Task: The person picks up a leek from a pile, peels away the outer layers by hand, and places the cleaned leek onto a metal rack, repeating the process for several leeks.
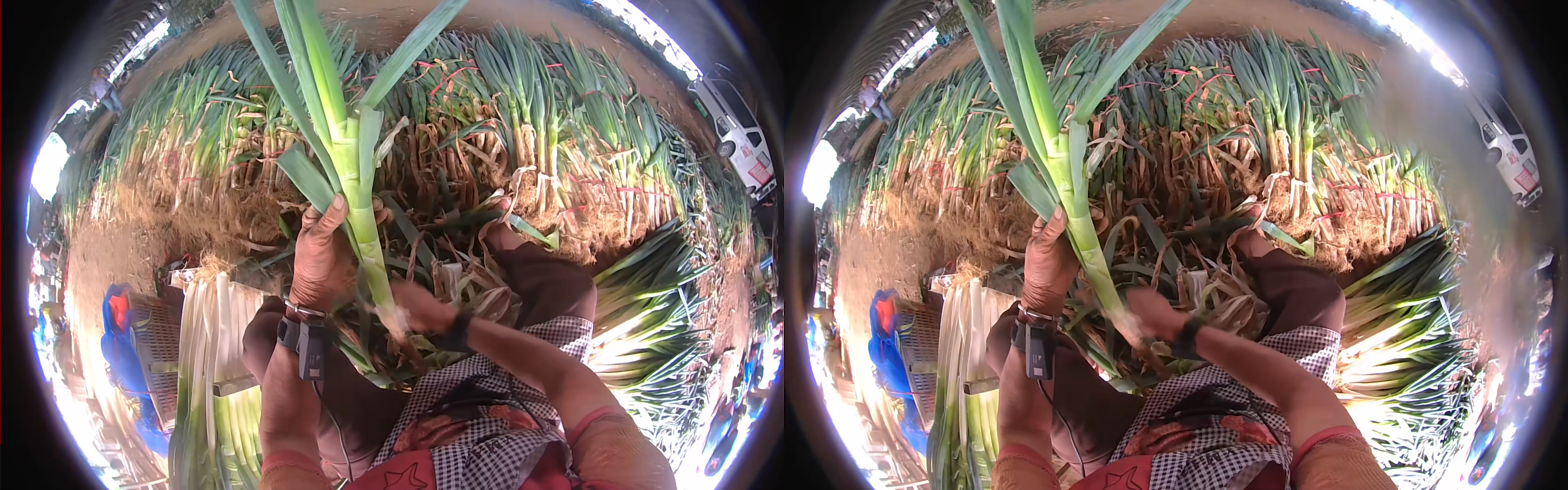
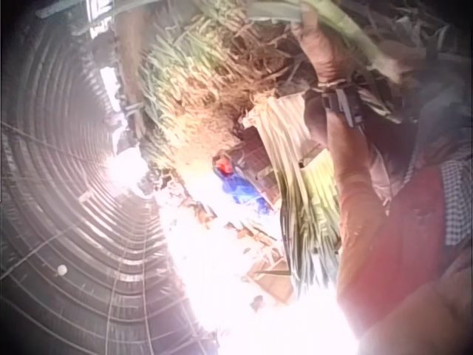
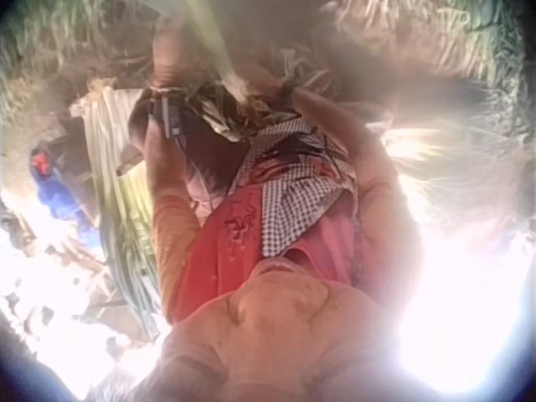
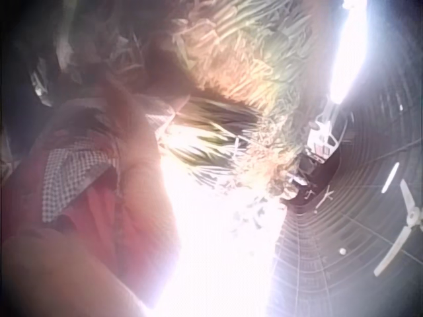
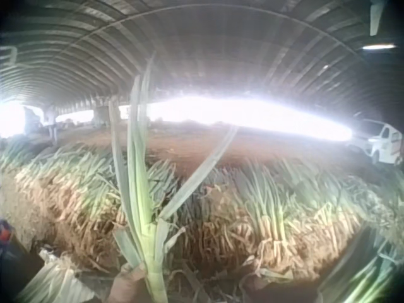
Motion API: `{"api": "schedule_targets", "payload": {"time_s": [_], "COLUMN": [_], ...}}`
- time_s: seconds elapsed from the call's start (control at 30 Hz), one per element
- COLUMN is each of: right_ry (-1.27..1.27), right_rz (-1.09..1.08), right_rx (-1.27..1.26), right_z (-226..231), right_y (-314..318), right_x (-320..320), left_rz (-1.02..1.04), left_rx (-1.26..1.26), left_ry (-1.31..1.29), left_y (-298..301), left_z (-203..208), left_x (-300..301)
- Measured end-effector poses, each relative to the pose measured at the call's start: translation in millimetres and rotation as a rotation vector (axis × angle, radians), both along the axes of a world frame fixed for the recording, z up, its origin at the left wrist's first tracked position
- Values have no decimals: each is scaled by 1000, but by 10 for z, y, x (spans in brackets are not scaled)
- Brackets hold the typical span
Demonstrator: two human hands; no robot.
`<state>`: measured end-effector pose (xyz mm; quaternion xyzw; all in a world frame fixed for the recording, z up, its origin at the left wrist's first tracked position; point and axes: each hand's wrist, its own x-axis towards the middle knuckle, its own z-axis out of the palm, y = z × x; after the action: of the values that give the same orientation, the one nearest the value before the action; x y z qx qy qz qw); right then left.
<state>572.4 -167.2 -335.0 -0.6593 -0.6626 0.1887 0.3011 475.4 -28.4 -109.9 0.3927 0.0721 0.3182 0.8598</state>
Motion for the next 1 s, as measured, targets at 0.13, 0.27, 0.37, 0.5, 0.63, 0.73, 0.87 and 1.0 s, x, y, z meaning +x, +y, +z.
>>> {"api": "schedule_targets", "payload": {"time_s": [0.13,0.27,0.37,0.5,0.63,0.73,0.87,1.0], "right_ry": [-324,686,798,840,472,490,641,667], "right_rz": [203,1,143,-63,-194,-238,-227,-217], "right_rx": [-454,-210,-133,-44,146,183,176,132], "right_z": [256,734,1371,1395,1449,1387,1451,1578], "right_y": [-608,-344,-232,-267,-276,-360,-453,-529], "right_x": [-287,-123,-383,-573,-480,-408,-383,-311], "left_rz": [154,210,204,221,128,78,48,62], "left_rx": [68,46,-52,17,-193,-172,-168,-173], "left_ry": [44,13,-112,-99,-37,-7,-33,-84], "left_y": [327,381,290,-14,-177,-281,-374,-488], "left_z": [-59,-33,-36,140,138,183,244,342], "left_x": [-409,-410,-304,-198,-281,-205,-186,-122]}}
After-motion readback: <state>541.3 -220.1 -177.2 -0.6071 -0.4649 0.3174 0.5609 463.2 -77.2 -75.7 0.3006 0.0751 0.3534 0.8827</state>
